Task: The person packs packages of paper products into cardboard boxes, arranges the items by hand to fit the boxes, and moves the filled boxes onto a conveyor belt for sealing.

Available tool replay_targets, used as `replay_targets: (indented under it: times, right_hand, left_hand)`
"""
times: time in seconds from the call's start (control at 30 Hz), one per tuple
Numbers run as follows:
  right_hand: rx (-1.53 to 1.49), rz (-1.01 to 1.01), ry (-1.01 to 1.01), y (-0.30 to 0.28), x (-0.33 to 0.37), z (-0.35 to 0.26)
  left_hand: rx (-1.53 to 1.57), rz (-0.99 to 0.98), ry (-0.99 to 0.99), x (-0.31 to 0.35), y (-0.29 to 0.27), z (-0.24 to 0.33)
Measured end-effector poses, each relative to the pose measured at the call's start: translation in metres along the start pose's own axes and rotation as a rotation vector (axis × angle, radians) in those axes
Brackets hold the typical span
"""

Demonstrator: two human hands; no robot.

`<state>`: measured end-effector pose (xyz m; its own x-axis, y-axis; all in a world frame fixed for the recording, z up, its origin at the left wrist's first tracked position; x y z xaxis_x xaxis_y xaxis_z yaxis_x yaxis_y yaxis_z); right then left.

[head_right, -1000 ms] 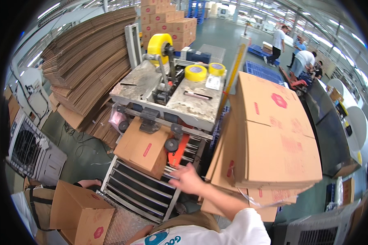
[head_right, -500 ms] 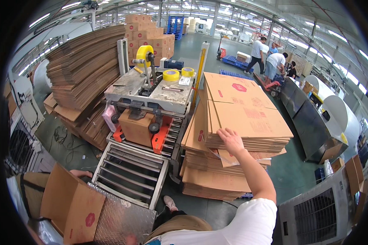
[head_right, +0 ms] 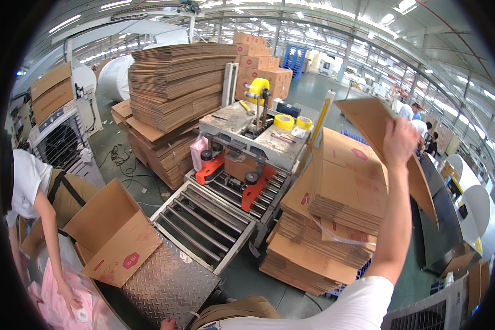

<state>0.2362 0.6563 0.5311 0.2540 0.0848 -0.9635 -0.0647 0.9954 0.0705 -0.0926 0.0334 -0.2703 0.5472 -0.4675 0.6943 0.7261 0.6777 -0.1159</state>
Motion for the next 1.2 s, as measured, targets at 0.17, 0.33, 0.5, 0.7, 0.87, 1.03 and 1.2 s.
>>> replay_targets:
  times: [0.17, 0.33, 0.5, 0.7, 0.87, 1.03, 1.2]
  right_hand:
    - [-0.221, 0.347, 0.024, -0.192, -0.106, -0.008]
    - [-0.856, 0.418, 0.303, -0.235, -0.121, 0.016]
    - [-1.291, 0.400, 0.480, -0.174, -0.112, -0.016]
    - [-1.947, -0.393, 0.934, 0.000, -0.007, -0.250]
    - [-1.461, -0.257, 0.092, -0.082, 0.082, -0.395]
    - [-1.318, -0.534, -0.920, -0.166, 0.219, -0.506]
    - [-1.274, -1.001, -1.294, -0.136, 0.232, -0.533]
  left_hand:
    - [0.270, 0.117, 0.258, -0.010, 0.016, 0.146]
    - [0.089, 0.146, 0.767, 0.115, 0.043, 0.382]
    - [-0.144, 0.678, 1.326, 0.261, 0.004, 0.500]
    - [-0.478, 1.067, 1.393, 0.360, -0.045, 0.467]
    - [-0.832, 1.129, 1.239, 0.306, -0.023, 0.425]
    - [-0.863, 1.250, 0.956, 0.260, -0.032, 0.380]
    - [-0.910, 1.148, 0.885, 0.265, 0.010, 0.378]
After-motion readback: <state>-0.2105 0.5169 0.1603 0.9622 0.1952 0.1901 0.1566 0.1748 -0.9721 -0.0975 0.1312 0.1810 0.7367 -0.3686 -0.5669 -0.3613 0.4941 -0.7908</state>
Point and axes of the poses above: each hand's wrist, its own x-axis away from the middle knuckle, its own y-axis out of the palm, z = x × y, the point moved 9 cm from there along -x, towards the middle knuckle, and after that the axes turned 14 degrees about x, right-handed, at the moved point
